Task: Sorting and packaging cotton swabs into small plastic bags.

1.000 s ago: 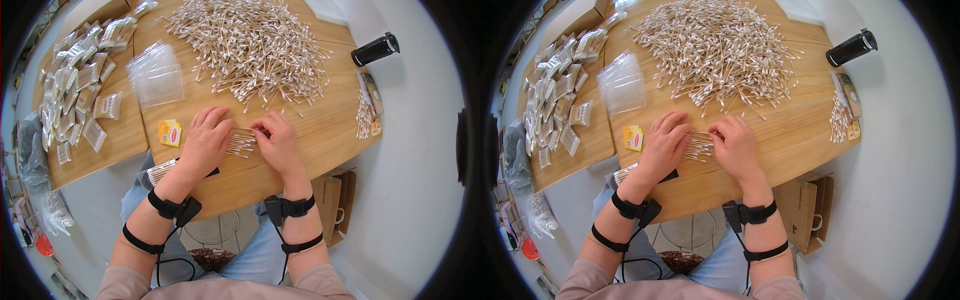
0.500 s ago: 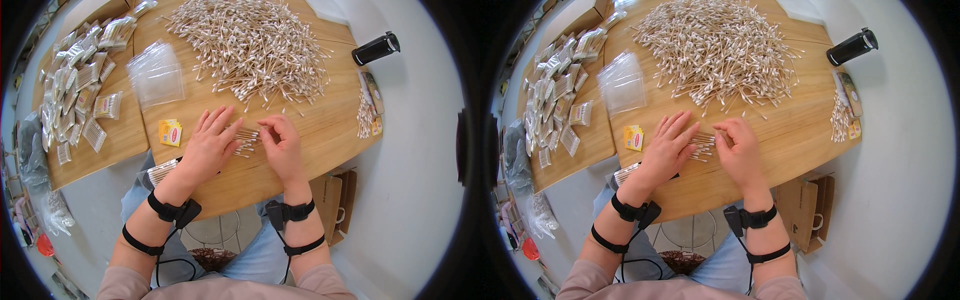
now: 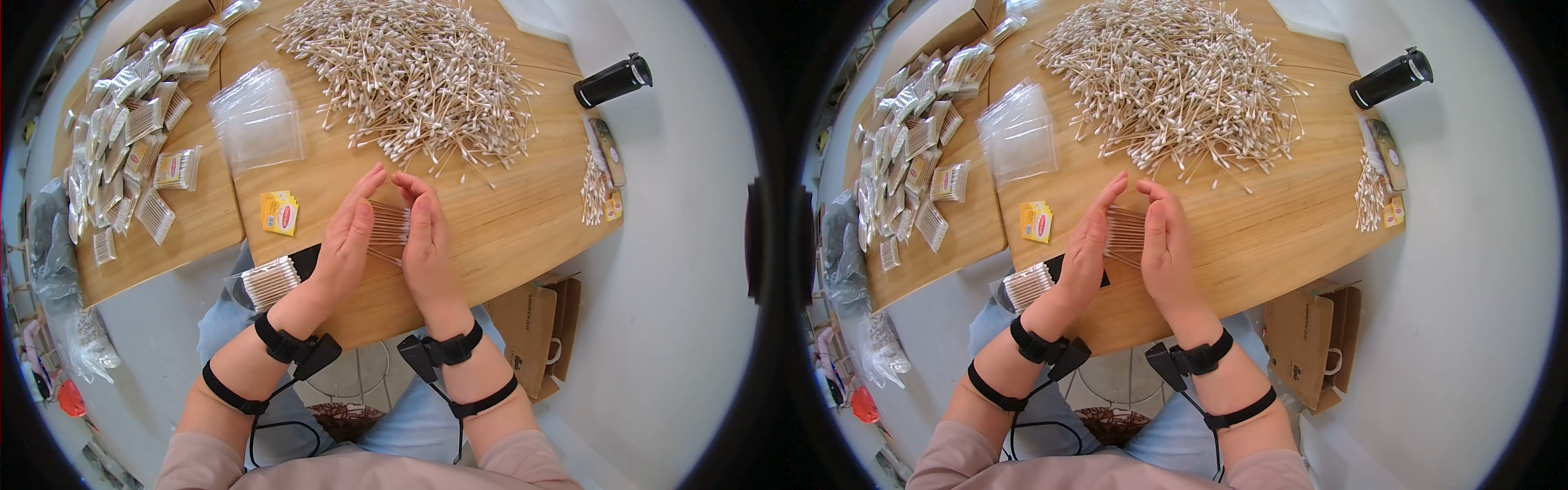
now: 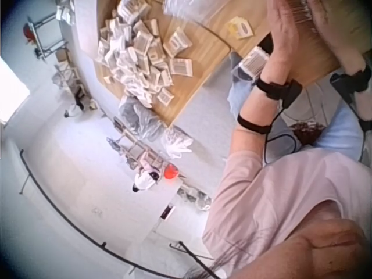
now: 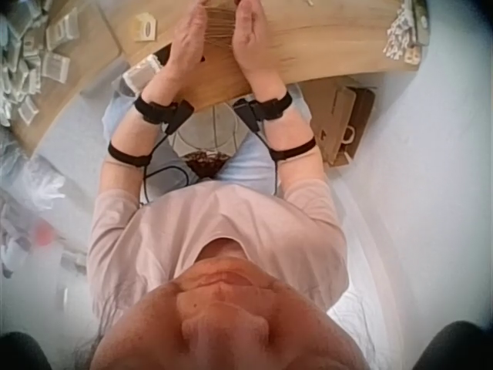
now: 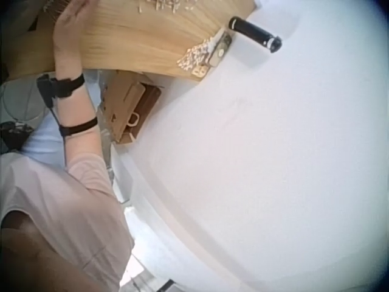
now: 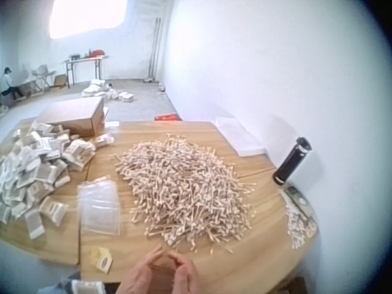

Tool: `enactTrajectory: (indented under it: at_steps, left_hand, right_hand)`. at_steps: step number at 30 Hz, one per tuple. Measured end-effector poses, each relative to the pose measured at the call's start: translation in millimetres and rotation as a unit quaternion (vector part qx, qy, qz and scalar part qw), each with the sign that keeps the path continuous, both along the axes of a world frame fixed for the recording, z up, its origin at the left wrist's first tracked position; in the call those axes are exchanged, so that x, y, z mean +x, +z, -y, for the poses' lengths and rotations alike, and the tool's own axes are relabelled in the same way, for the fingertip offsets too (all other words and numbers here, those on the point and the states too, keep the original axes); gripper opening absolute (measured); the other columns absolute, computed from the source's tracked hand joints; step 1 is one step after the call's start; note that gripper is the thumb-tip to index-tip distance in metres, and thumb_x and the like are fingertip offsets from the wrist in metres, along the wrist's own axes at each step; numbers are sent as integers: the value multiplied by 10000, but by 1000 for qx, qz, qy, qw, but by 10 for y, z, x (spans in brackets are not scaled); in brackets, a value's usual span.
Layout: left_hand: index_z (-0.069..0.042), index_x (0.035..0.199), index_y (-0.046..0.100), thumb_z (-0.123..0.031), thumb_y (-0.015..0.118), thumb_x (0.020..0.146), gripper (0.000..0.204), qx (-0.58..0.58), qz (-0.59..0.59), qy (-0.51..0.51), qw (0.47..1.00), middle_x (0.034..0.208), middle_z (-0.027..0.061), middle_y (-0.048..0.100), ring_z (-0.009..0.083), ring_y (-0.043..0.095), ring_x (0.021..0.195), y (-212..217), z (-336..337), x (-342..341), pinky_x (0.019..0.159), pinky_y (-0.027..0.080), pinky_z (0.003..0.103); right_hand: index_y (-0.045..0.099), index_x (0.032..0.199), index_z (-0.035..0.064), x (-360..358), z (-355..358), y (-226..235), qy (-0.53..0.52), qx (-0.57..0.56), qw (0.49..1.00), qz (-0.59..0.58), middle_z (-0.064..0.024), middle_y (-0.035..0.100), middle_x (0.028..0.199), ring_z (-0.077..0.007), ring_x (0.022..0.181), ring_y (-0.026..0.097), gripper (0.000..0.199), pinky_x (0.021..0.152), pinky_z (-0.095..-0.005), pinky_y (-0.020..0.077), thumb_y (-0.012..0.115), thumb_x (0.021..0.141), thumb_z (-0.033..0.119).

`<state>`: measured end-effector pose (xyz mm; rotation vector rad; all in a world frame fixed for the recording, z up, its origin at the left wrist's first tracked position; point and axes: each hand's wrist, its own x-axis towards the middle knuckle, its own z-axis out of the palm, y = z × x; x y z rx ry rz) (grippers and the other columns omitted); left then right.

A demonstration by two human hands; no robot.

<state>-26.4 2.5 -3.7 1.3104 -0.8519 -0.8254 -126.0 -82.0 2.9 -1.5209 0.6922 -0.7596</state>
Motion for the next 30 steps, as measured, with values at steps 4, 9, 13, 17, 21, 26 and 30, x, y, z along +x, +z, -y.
enactTrajectory:
  at_steps: [4, 9, 13, 17, 21, 26, 30]
  left_hand:
    - [30, 1398, 363, -325, 279, 1046, 507, -42, -99, 53, 993, 1466, 134, 368, 226, 291, 1386, -13, 16, -40, 1135, 204, 331]
    - [28, 1394, 369, -309, 314, 1039, 493, -44, -100, 79, 991, 1447, 130, 391, 216, 319, 1365, -42, -23, 56, 1128, 217, 326]
    - [-4, 1413, 349, -232, 596, 924, 594, -1, 0, 76, 997, 1460, 164, 363, 266, 311, 1374, -25, -35, 109, 1134, 219, 358]
    - [-41, 1439, 314, -191, 739, 773, 804, 79, 321, -24, 944, 1486, 203, 296, 345, 269, 1389, 206, -109, 223, 1143, 211, 421]
    - [-63, 1459, 282, -249, 759, 734, 887, 166, 433, -74, 883, 1502, 216, 246, 388, 224, 1396, 214, -153, 240, 1145, 195, 475]
    - [-52, 1460, 279, -280, 753, 743, 889, 170, 451, -23, 876, 1501, 200, 265, 366, 228, 1401, 83, -70, 204, 1145, 192, 475]
    - [-29, 1442, 317, -359, 681, 799, 809, 171, 523, -37, 834, 1502, 170, 292, 329, 236, 1409, 51, -109, 106, 1149, 181, 473]
  right_hand:
    - [528, 1202, -10, 94, 18, -74, -14, -2, 999, 35, -115, 563, 1196, -209, 1146, 508, 369, 999, -308, 370, 332, 1039, 257]
    - [535, 1186, -10, 226, 14, -81, -7, 7, 998, 55, -109, 570, 1179, -200, 1128, 517, 370, 994, -305, 378, 335, 1040, 265]
    - [512, 1194, -25, 235, 86, -230, -15, 47, 990, 132, -118, 555, 1182, -187, 1148, 501, 416, 1059, -330, 352, 303, 1045, 303]
    - [517, 1174, -21, 129, 216, -190, -39, 37, 992, 116, -115, 554, 1174, -181, 1135, 506, 401, 1051, -329, 359, 312, 1044, 297]
    - [519, 1160, -16, 114, 238, -188, -63, 41, 991, 113, -113, 555, 1169, -181, 1128, 511, 379, 1037, -334, 375, 320, 1044, 285]
    - [517, 1156, -19, 112, 235, -190, -61, 38, 991, 111, -115, 560, 1152, -181, 1122, 517, 354, 1027, -338, 388, 335, 1043, 263]
    - [517, 1152, -19, 106, 244, -190, -60, 50, 990, 115, -117, 562, 1148, -182, 1103, 530, 346, 1011, -334, 405, 338, 1043, 256]
